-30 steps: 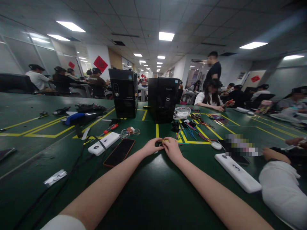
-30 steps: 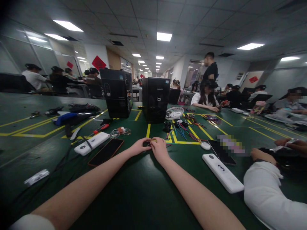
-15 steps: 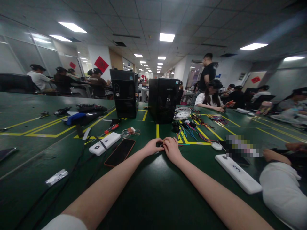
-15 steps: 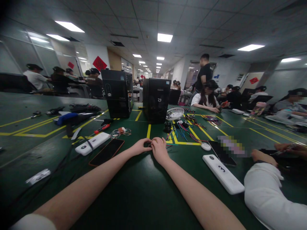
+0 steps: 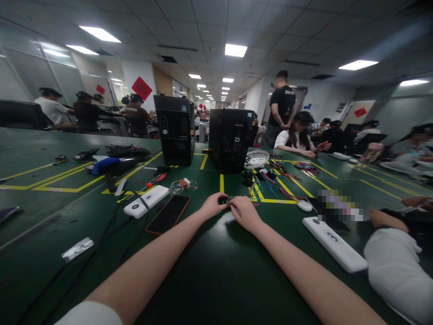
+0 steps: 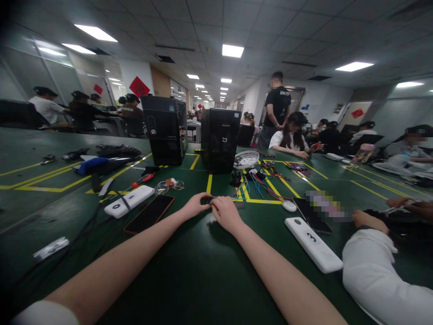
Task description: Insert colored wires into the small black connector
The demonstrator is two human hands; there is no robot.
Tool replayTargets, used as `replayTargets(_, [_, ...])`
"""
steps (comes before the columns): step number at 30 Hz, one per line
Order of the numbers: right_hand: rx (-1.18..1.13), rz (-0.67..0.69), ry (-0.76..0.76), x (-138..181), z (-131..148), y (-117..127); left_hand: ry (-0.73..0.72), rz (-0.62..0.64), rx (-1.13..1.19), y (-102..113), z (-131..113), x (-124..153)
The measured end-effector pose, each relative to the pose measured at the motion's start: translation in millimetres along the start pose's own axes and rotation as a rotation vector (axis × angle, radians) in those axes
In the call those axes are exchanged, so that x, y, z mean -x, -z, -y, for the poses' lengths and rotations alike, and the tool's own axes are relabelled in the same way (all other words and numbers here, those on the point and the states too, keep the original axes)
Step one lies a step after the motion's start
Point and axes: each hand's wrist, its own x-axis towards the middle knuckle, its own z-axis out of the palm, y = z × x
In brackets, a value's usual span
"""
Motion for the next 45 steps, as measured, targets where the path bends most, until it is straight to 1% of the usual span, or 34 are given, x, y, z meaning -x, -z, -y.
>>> replayTargets(2, [-0.061,0.11,0.07,2,4,-1,0.006,-0.011,-0.008,0,0,0])
replayTargets(3, [-0.087,0.145,0.091,2,6,-2,0.008,-0.013,-0.01,0,0,0])
replayTargets(5, [-0.127,0.167,0.102,2,7,-5,0.012,-0.014,-0.007,1,-1,0])
replayTargets(7, [-0.147,0.101,0.044,1,5,-6,0.014,-0.001,0.008,1,-1,1])
replayTargets(10, [-0.105,-0.098,-0.127,0,-6,-7,0.012,0.055,0.041,1,-2,1])
replayTargets(11, [-0.07,-0.133,-0.157,-1,-11,-7,0.013,0.073,0.049,1,-2,1])
replayTargets(12, [-0.031,-0.132,-0.158,-1,-16,-7,0.017,0.084,0.055,1,-2,1])
replayTargets(15, [0.08,-0.037,-0.078,-2,-28,-7,0.033,0.088,0.057,1,-2,1])
replayTargets(17, [0.12,-0.008,-0.038,-2,-31,-7,0.034,0.089,0.058,2,-2,2])
replayTargets(20, [0.138,-0.013,-0.011,-4,-31,-7,0.029,0.094,0.057,2,-3,2])
replayTargets(25, [0.186,-0.018,-0.016,-4,-30,-7,0.025,0.086,0.052,2,-2,2])
replayTargets(31, [0.298,0.021,0.012,-6,-27,-6,0.006,0.088,0.036,1,0,1])
replayTargets(39, [0.352,-0.007,-0.026,-5,-26,-10,0.004,0.107,0.021,4,-5,1])
replayTargets(45, [0.312,-0.06,-0.115,-5,-25,-6,0.024,0.108,0.014,4,-5,0])
